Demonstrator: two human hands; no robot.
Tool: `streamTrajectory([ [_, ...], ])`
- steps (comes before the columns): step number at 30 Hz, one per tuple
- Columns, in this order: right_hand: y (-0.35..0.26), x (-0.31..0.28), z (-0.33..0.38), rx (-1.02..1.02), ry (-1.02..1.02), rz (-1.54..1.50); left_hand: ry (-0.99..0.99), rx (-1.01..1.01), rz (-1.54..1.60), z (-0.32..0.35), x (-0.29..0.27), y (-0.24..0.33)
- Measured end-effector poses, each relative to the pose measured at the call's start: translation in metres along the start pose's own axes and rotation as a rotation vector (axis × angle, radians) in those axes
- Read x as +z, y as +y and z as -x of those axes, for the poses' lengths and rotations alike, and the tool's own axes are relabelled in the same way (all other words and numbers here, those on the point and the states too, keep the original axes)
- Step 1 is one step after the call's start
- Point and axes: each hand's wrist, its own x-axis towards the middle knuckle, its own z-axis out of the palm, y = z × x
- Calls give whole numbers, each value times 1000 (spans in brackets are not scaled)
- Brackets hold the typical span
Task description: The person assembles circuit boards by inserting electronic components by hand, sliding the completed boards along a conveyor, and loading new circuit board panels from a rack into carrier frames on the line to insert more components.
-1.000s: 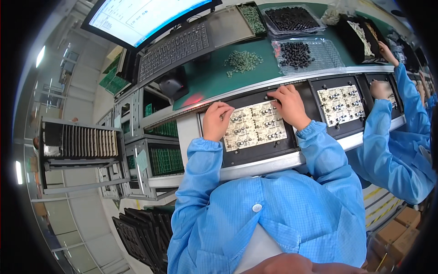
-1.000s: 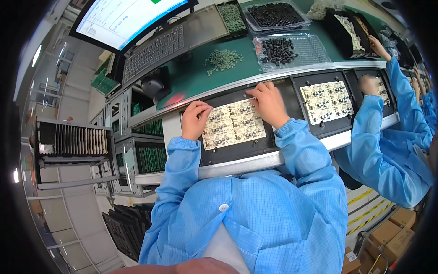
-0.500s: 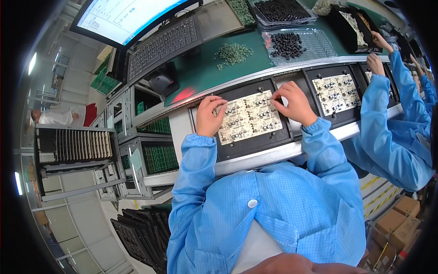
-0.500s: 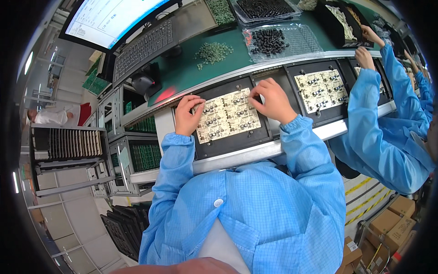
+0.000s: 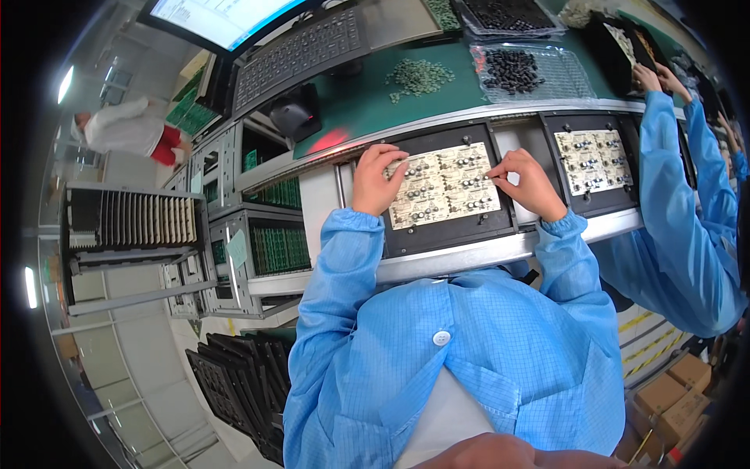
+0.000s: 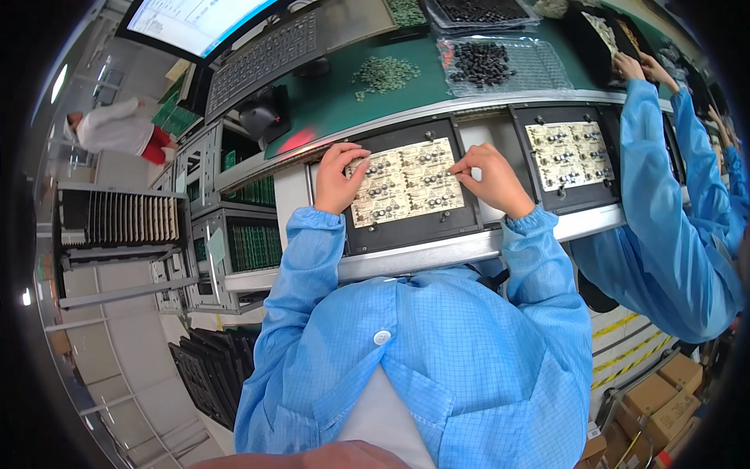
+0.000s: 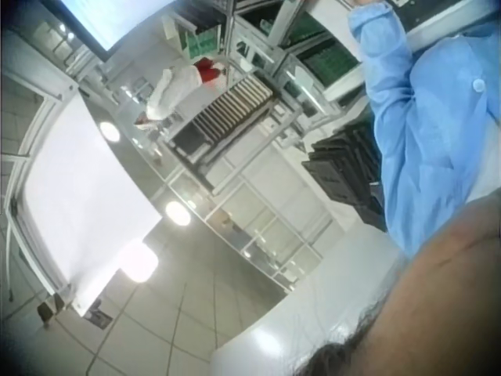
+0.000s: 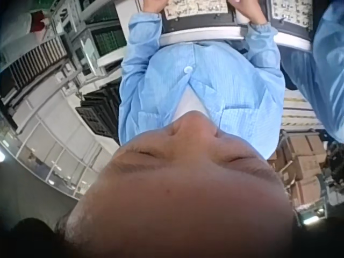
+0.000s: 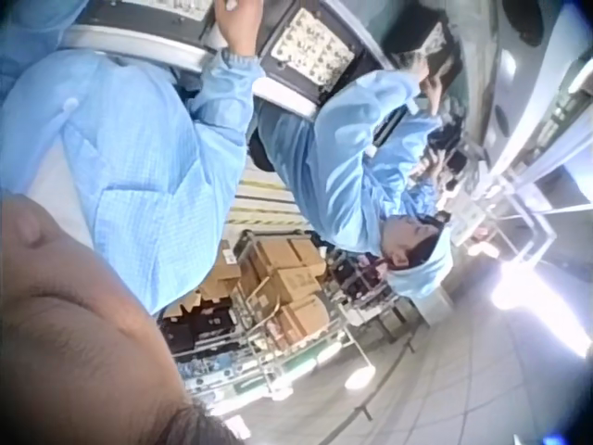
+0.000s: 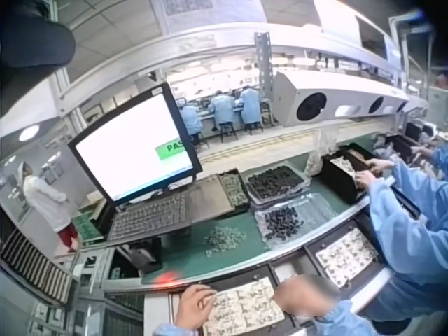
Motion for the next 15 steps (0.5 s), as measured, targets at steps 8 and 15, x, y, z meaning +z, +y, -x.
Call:
streamTrajectory([
  [8, -34, 11, 34, -27, 146, -18, -18, 3, 15, 6, 0, -2],
  [15, -48, 44, 51, -37, 249, 276, -27, 37, -3, -4, 4, -6],
])
